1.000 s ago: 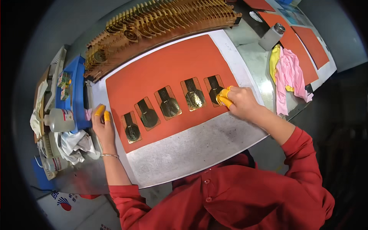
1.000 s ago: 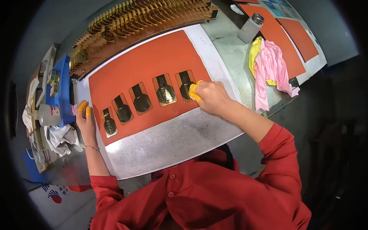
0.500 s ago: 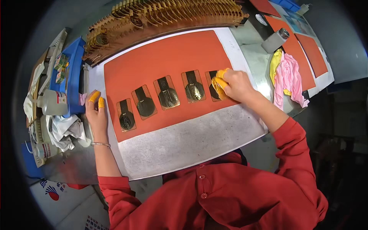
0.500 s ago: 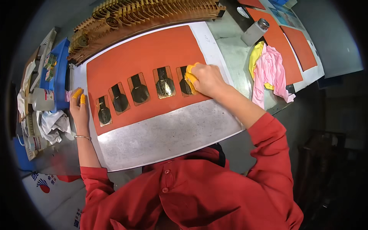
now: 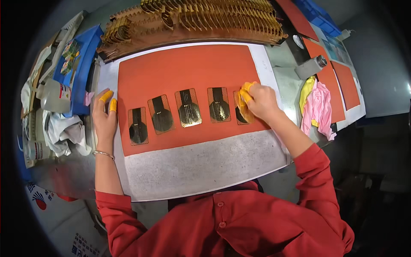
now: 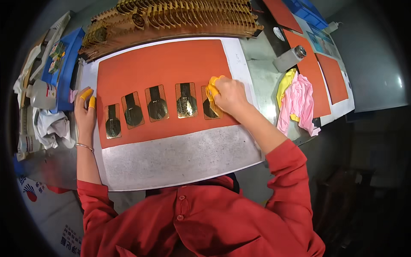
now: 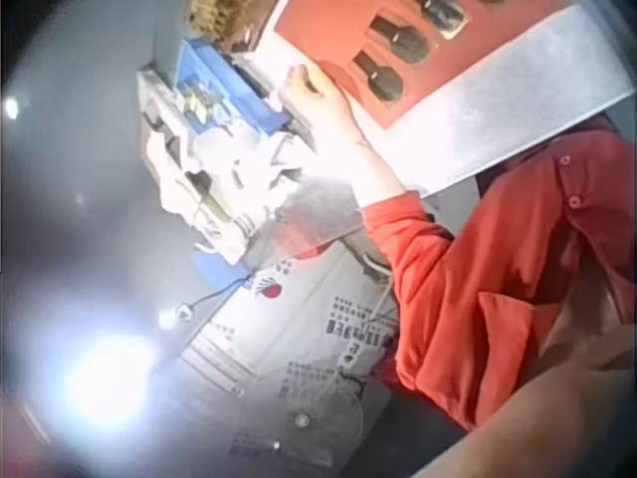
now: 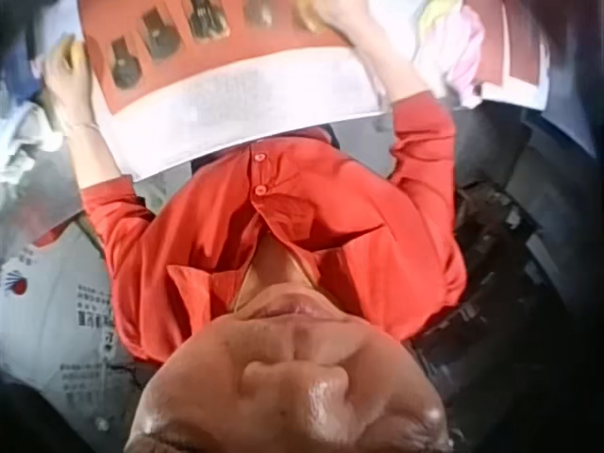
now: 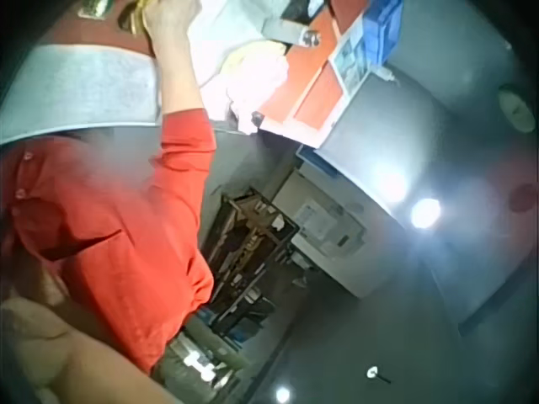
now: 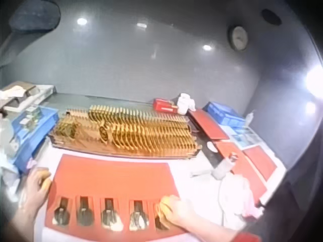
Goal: The person cleans several gold-colored medals arranged on a red mat using a yellow cloth. They wipe each medal individually, occasionally picking up a bottle to apply liquid to the cloth before continuing to rub the surfaces of the medals.
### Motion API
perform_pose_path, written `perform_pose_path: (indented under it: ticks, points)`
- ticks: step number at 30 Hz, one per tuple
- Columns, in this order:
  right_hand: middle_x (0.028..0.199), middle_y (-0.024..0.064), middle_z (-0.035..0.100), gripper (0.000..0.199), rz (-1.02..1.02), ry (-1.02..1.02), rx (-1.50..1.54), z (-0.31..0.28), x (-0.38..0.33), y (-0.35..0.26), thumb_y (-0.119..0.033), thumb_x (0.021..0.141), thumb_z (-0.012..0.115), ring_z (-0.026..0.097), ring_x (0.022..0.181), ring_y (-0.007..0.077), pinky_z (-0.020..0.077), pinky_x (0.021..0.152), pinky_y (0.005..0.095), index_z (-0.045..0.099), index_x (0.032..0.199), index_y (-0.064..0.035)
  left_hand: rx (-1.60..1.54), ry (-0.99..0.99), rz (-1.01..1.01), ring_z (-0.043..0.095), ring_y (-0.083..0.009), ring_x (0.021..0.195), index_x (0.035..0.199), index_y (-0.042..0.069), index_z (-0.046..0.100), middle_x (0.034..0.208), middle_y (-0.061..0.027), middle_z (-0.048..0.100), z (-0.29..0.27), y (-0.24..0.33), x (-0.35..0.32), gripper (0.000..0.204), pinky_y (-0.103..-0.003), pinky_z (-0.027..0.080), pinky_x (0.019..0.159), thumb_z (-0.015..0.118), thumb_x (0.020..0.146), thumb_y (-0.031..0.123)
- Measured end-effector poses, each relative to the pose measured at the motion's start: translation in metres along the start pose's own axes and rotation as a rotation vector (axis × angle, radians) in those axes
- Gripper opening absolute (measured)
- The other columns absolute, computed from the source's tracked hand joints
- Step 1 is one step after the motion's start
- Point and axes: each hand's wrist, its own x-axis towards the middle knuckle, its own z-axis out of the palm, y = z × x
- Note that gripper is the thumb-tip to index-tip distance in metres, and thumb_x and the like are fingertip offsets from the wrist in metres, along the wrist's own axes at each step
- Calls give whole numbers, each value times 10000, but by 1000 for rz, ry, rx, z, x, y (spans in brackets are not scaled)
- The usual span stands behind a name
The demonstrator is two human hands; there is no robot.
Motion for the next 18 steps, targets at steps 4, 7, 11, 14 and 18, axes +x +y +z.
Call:
perform_pose_path:
  ticks: [4,7,11,14,18]
  points:
    - [708,158,592,115,22,-37,-6,-4,3,-6,-168,788,590,586,632,348,465,561,437,601,803,-54,-71,34,-50,574,-245,1037,1065,-37,578,1177,-131,545,-3,-7,-4,252,-297,473,881,532,818,-25]
    - [688,166,588,109,-2,17,9,-4,-9,-9,-158,780,592,582,627,355,464,555,437,604,799,-52,-30,41,-19,568,-247,1047,1066,-41,575,1171,-134,547,-2,-13,-5,251,-304,471,886,538,818,-22]
    - [666,171,583,123,32,-3,-39,-4,6,-7,-156,775,592,576,617,369,459,549,442,587,741,-38,-42,24,-17,568,-251,1047,1056,-44,579,1151,-145,561,0,5,1,244,-307,468,890,539,816,-17]
    - [653,171,577,160,23,2,-42,-6,-2,-15,-160,764,602,572,603,369,456,533,436,562,683,-28,18,41,-23,565,-254,1050,1056,-45,578,1161,-146,555,-4,-8,-6,244,-306,468,890,528,819,-25]
    - [646,175,570,168,45,45,-5,-4,-5,-13,-140,763,595,569,600,369,455,532,431,553,653,-20,-37,25,-30,550,-267,1063,1048,-41,580,1164,-148,552,-1,2,-1,246,-314,461,898,538,806,-21]
